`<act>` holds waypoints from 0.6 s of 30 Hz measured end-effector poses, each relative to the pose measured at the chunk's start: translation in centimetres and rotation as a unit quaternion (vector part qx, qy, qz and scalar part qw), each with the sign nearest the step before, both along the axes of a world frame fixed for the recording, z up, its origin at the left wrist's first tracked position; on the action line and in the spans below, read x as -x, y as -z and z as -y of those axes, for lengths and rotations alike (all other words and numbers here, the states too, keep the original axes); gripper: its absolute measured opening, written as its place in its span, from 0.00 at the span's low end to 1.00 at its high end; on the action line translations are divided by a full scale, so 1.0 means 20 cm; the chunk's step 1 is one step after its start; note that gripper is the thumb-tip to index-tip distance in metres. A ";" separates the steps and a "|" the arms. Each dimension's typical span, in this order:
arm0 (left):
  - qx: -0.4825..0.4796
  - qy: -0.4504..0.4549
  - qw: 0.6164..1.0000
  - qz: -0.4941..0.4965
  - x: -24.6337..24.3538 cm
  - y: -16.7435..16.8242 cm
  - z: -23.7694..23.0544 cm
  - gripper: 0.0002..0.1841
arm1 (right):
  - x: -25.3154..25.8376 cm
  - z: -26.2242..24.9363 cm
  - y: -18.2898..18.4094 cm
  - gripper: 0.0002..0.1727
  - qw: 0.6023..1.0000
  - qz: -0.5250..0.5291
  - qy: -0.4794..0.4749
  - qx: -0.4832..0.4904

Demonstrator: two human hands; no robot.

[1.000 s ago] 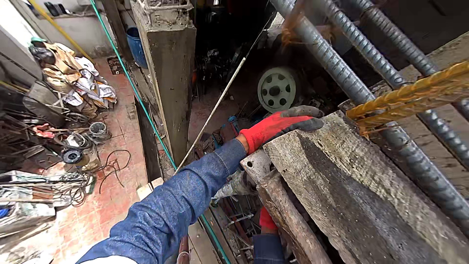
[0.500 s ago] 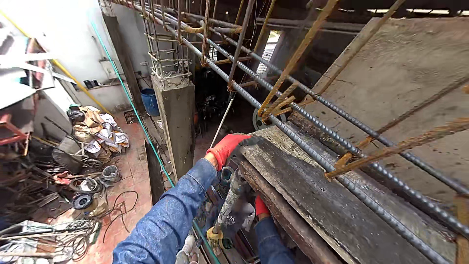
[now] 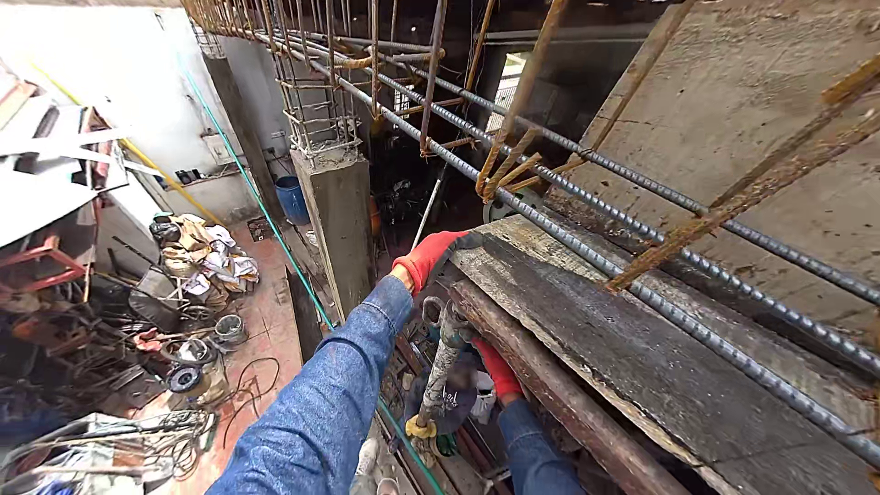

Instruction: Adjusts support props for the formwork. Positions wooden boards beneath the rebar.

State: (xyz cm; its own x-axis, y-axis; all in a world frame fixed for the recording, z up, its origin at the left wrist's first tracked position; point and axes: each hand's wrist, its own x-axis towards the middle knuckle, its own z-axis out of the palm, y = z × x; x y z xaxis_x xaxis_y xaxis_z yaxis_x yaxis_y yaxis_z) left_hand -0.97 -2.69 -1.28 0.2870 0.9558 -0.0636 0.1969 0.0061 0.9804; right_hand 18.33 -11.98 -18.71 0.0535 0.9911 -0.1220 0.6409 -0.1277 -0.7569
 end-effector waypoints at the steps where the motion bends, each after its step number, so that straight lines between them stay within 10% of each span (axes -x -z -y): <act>1: -0.003 0.005 1.000 -0.004 0.00 0.01 -0.01 0.20 | 0.01 0.01 -0.02 0.23 1.000 0.014 -0.004 0.002; 9: -0.005 0.013 1.000 0.024 0.01 0.01 -0.02 0.19 | 0.04 0.03 -0.04 0.25 0.993 0.086 0.079 -0.012; 15: 0.041 0.168 0.930 0.324 0.21 0.35 0.01 0.33 | 0.01 -0.02 -0.08 0.25 0.990 0.049 0.124 -0.040; 18: -0.031 0.208 0.970 0.122 0.22 0.57 -0.01 0.49 | -0.04 -0.05 -0.06 0.26 0.990 0.037 0.135 -0.026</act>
State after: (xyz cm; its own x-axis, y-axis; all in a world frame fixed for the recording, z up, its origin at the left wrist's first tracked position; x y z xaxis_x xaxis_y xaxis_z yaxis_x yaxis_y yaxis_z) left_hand -5.46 -2.58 -12.68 0.6487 0.7533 0.1087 -0.0683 -0.0846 0.9941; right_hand 19.13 -10.91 -17.44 0.3233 0.9446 -0.0568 0.6433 -0.2633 -0.7189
